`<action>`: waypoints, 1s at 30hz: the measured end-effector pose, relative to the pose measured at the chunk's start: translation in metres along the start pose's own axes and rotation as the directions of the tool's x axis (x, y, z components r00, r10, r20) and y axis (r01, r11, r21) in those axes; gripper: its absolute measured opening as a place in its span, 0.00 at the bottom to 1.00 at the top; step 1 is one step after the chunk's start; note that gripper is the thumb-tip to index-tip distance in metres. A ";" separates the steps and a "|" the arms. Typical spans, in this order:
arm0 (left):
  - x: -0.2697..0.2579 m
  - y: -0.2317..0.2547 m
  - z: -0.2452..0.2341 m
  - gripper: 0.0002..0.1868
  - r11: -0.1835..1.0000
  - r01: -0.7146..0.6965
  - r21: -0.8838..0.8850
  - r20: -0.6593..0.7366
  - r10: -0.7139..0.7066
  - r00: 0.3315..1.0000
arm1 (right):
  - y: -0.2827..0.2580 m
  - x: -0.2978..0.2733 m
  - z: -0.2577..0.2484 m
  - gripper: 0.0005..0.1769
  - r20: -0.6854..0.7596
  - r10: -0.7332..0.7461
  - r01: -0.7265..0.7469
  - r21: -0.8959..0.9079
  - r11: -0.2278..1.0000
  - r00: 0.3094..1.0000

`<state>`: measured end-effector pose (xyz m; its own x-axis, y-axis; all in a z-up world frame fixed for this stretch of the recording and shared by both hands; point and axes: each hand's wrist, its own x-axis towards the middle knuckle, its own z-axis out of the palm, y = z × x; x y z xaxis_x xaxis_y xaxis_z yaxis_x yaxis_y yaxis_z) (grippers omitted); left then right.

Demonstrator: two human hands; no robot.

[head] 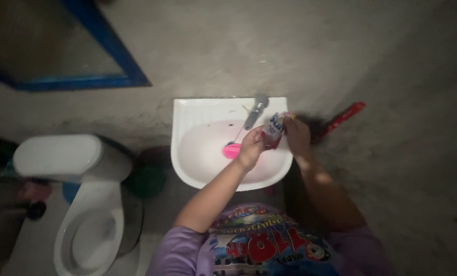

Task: The person organizes items on a bathroom shelf, then uses a pink scrubber and a packet of detergent to clean the sink basin and faucet. They rinse the scrubber and detergent packet under running water and scrub the sink repeatedly.

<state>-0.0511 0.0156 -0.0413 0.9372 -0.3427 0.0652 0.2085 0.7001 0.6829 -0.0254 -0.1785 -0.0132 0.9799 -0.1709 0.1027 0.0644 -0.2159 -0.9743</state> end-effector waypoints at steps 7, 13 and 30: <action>0.003 -0.006 -0.065 0.17 0.836 0.014 0.549 -0.341 0.209 0.916 | 0.043 -0.005 0.009 0.12 0.634 0.118 -0.250 0.122 0.961 0.764; -0.023 0.029 -0.024 0.23 0.543 -0.083 0.836 -0.204 0.448 0.870 | 0.014 -0.038 0.051 0.44 0.639 -0.155 -0.355 0.594 0.722 0.754; -0.002 0.089 0.018 0.14 0.423 -0.076 0.903 -0.061 0.301 0.952 | -0.004 -0.041 0.054 0.28 0.591 -0.021 0.119 -0.128 0.985 0.806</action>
<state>-0.0396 0.0671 0.0328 0.9718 -0.0771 0.2230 -0.2352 -0.2435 0.9410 -0.0555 -0.1193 -0.0247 0.9003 0.4350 -0.0155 0.1562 -0.3561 -0.9213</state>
